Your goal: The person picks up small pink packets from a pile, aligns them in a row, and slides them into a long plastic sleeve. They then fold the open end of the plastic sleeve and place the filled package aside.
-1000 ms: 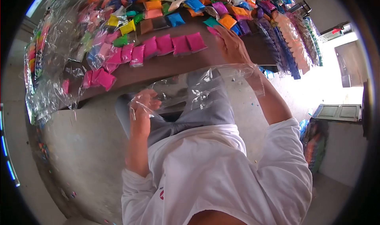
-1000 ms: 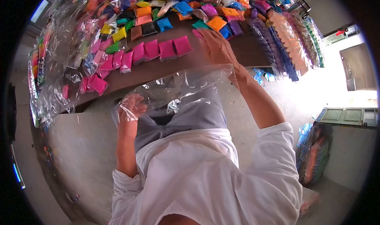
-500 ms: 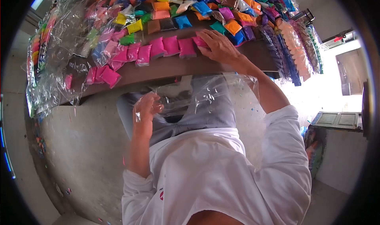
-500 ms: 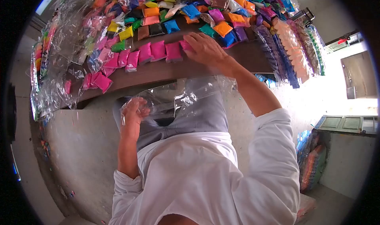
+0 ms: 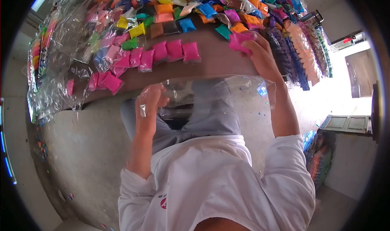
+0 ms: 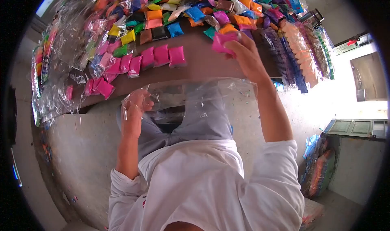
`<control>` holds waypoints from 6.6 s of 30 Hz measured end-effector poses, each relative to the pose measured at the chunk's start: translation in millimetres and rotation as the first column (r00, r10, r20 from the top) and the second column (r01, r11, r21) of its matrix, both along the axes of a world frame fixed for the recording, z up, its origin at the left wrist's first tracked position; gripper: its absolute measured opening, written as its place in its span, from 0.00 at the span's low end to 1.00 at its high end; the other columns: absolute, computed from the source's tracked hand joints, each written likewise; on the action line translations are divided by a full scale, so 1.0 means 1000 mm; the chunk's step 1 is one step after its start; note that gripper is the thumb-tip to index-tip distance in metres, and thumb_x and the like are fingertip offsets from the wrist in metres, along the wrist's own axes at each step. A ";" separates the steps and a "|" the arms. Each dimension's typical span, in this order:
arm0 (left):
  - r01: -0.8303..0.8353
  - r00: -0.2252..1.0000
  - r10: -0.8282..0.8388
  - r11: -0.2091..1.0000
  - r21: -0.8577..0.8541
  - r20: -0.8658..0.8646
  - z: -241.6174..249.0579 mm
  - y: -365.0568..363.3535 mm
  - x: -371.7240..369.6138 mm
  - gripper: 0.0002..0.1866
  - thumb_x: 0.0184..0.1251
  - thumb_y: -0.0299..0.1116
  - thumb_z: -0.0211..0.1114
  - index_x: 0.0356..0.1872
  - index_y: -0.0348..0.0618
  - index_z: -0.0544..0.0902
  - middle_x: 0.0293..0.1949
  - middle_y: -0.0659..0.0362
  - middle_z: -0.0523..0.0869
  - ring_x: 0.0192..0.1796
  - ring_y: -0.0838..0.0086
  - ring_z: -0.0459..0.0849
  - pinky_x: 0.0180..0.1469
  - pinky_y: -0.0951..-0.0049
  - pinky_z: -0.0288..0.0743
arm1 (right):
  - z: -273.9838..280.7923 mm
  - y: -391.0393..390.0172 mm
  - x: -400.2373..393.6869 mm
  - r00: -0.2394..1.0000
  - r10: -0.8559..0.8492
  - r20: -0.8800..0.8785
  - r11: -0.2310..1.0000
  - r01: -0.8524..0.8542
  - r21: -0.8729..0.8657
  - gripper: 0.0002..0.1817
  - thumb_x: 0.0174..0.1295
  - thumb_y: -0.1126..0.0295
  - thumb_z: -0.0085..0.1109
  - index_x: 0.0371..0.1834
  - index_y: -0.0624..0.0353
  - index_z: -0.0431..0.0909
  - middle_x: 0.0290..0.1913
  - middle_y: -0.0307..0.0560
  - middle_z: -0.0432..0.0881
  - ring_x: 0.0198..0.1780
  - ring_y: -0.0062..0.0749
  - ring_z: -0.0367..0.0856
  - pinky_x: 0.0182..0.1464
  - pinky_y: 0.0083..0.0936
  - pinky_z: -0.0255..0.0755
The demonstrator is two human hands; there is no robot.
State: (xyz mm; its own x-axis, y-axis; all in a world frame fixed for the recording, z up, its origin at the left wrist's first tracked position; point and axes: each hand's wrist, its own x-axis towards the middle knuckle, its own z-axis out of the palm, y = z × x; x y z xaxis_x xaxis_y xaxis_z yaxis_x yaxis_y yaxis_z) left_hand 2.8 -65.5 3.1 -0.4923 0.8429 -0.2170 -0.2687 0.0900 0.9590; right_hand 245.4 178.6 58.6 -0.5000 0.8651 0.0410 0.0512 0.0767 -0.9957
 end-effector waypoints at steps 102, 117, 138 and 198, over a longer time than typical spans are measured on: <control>0.223 0.955 -0.254 0.955 0.196 0.155 0.016 0.178 -0.045 0.25 0.76 0.49 0.50 0.65 0.44 0.69 0.61 0.61 0.73 0.60 0.77 0.73 0.59 0.72 0.70 | 0.001 0.037 -0.144 0.775 0.328 0.540 0.724 -0.574 0.384 0.34 0.52 0.53 0.71 0.55 0.67 0.74 0.43 0.52 0.84 0.45 0.36 0.81 0.49 0.30 0.73; 0.201 0.976 -0.191 0.974 0.104 -0.100 0.033 0.170 -0.029 0.15 0.72 0.38 0.58 0.47 0.37 0.81 0.37 0.65 0.82 0.39 0.83 0.76 0.44 0.81 0.69 | -0.002 0.038 -0.142 0.780 0.373 0.503 0.789 -0.552 0.270 0.32 0.48 0.57 0.75 0.49 0.67 0.74 0.42 0.55 0.84 0.46 0.35 0.84 0.46 0.28 0.76; 0.094 0.973 -0.064 0.987 0.129 -0.221 0.009 0.183 -0.038 0.10 0.68 0.37 0.64 0.34 0.40 0.83 0.29 0.70 0.78 0.32 0.86 0.71 0.37 0.81 0.66 | -0.054 -0.042 -0.077 0.945 -0.066 0.320 0.540 -0.235 0.808 0.18 0.48 0.73 0.65 0.44 0.59 0.76 0.47 0.50 0.75 0.45 0.49 0.74 0.46 0.39 0.72; -0.061 0.944 0.105 0.987 0.149 -0.313 -0.006 0.187 -0.046 0.11 0.67 0.36 0.63 0.34 0.36 0.82 0.27 0.68 0.77 0.30 0.86 0.70 0.33 0.80 0.65 | -0.060 -0.065 -0.125 0.930 -0.018 0.367 0.462 -0.317 0.828 0.27 0.48 0.68 0.65 0.55 0.55 0.74 0.53 0.49 0.73 0.53 0.48 0.73 0.55 0.39 0.69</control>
